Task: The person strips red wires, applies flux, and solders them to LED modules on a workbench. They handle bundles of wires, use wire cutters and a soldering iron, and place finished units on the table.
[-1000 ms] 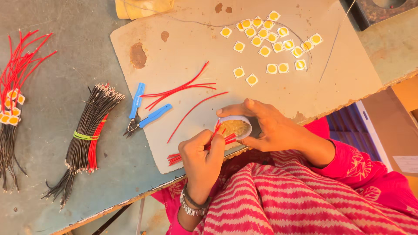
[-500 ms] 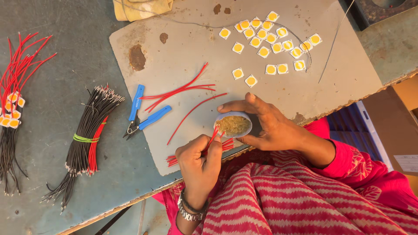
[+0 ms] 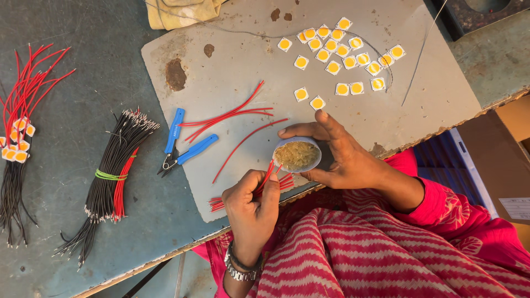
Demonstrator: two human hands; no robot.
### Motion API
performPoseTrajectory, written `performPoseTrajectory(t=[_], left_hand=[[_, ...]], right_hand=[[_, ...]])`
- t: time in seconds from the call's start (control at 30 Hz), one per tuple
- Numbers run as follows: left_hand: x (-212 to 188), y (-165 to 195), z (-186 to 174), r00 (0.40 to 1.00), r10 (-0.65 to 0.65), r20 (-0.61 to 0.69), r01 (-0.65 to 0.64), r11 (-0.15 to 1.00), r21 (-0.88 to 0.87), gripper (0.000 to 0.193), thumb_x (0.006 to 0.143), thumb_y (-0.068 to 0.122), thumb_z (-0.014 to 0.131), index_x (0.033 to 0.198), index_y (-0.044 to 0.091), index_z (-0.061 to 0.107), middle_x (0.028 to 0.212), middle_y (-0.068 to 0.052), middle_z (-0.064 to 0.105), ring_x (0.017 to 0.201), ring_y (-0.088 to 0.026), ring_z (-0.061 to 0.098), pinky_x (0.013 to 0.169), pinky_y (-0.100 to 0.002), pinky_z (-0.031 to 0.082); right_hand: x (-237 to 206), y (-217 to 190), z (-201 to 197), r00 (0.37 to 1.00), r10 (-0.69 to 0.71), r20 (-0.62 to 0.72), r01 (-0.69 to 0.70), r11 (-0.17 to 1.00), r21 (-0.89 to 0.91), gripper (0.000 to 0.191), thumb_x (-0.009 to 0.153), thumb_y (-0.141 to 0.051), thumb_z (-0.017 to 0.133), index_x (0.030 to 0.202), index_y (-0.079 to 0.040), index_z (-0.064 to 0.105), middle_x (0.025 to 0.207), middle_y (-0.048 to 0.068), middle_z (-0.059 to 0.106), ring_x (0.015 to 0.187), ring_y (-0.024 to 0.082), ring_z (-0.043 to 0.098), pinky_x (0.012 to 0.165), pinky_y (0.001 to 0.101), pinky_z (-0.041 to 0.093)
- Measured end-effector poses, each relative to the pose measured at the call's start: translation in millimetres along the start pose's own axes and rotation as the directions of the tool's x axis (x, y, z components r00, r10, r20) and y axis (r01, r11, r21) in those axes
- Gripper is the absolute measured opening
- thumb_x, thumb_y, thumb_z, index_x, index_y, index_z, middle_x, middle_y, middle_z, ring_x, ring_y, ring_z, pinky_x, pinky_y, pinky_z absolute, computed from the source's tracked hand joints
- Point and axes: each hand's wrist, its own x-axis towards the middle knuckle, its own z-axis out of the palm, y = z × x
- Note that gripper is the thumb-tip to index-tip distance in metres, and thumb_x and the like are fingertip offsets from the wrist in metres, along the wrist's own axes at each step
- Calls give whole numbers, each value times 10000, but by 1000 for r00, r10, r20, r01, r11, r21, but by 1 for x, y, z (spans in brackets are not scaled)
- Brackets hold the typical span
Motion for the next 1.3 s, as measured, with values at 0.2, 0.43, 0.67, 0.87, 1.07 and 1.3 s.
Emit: performPoseTrajectory(t=[0.2, 0.43, 0.67, 0.87, 1.07, 1.3], left_hand=[[0, 5, -4, 999, -11, 53, 12, 1000, -14, 203, 964, 121, 682, 830, -25, 641, 559, -31, 484, 509, -77, 376, 458, -293, 317], [-2, 3, -6, 991, -50, 123, 49, 999, 9, 332, 1026, 168, 656, 774, -36, 586, 573, -60, 425, 539, -110, 341, 488, -309, 304], [3, 16, -16, 982, 144, 122, -162, 976, 147, 165, 992, 133, 670, 910, -6, 707, 634, -92, 562, 514, -206, 491, 509, -339, 388], [9, 24, -26, 955, 251, 157, -291, 889, 354, 119, 922, 125, 718, 975, 22, 747, 690, -88, 662, 536, -254, 607, 520, -359, 446], [12, 23, -31, 936, 240, 258, -339, 814, 471, 161, 924, 165, 717, 1041, 65, 763, 656, -66, 651, 498, -254, 588, 496, -377, 436], [15, 20, -30, 926, 251, 283, -370, 757, 539, 191, 915, 181, 713, 1078, 91, 761, 651, -52, 635, 483, -249, 572, 484, -382, 431]], right_hand=[[-2, -2, 0, 999, 25, -23, -24, 999, 48, 1275, 845, 52, 798, 1666, -371, -80, 1444, 205, 586, 1353, 326, 620, 1147, 439, 506], [-5, 0, 2, 996, 62, -62, -56, 994, 95, 1263, 854, 63, 799, 1662, -367, -72, 1462, 223, 563, 1387, 326, 590, 1152, 443, 513], [-3, -4, -1, 995, 84, -56, -74, 983, 168, 1271, 845, 71, 793, 1654, -378, -79, 1470, 238, 545, 1395, 329, 575, 1149, 447, 519], [-3, -4, -1, 995, 77, -57, -68, 987, 144, 1284, 851, 75, 807, 1658, -381, -82, 1466, 236, 553, 1378, 310, 594, 1133, 430, 533], [-4, -3, 0, 994, 93, -53, -83, 983, 163, 1264, 854, 83, 793, 1663, -373, -66, 1473, 236, 551, 1385, 315, 588, 1140, 437, 532], [-4, -3, 0, 996, 79, -37, -71, 982, 174, 1263, 856, 77, 802, 1664, -377, -56, 1467, 236, 557, 1361, 307, 605, 1114, 427, 546]])
